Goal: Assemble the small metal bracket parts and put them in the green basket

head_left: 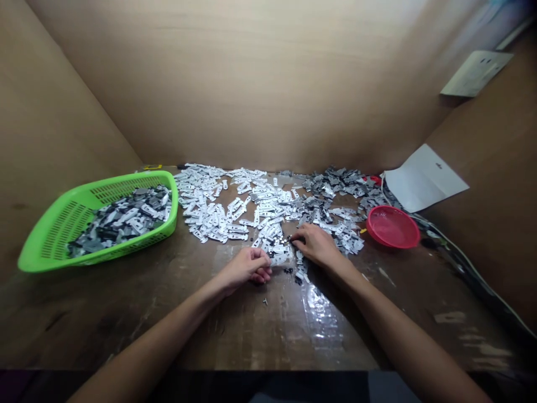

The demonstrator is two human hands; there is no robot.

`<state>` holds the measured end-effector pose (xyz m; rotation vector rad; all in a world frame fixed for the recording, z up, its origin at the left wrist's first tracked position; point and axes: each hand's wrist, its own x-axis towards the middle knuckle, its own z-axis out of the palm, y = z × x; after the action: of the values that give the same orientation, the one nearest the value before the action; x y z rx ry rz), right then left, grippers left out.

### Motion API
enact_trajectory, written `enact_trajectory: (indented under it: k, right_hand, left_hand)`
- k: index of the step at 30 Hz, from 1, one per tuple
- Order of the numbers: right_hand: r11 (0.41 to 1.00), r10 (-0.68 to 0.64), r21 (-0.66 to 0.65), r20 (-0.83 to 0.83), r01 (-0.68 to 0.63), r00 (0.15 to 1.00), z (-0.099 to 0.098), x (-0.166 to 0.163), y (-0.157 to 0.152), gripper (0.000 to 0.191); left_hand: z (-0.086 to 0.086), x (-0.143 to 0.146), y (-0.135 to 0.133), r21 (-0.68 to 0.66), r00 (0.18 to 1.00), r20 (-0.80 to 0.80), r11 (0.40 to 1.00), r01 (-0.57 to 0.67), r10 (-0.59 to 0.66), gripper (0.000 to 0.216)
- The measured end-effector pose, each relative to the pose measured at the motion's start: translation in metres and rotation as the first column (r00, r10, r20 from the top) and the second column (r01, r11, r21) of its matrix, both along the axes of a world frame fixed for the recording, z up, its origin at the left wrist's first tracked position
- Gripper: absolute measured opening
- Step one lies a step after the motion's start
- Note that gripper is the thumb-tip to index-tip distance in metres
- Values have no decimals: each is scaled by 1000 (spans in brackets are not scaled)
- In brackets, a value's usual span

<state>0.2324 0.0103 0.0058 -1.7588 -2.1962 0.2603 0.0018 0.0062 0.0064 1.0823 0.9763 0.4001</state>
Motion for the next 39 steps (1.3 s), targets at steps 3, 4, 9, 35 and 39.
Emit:
enact_trajectory:
  k: [3, 4, 9, 35, 39]
  right_hand:
    - [1000, -14, 19, -9, 15, 1000, 1, -2, -2, 13]
    - [999, -9, 35, -18, 10, 1000, 2, -3, -3, 13]
    - [993, 45, 109, -72, -37, 996, 5, -1, -8, 14]
    - [997, 83, -9, 14, -83, 996, 5, 3, -11, 15]
    - [992, 128, 12, 15, -128, 992, 4, 4, -11, 14]
  left_hand:
    - [2, 0, 0, -17, 1000, -12, 1000, 0, 0, 21]
    - [2, 0, 0, -23, 1000, -14, 1000, -4, 4, 20]
    - [1, -1, 0, -20, 1000, 15, 1000, -10, 10, 16]
    - [2, -4, 0, -35, 999, 47, 999, -2, 4, 19]
    - [3, -4, 0, -29, 999, 44, 1000, 5, -4, 17]
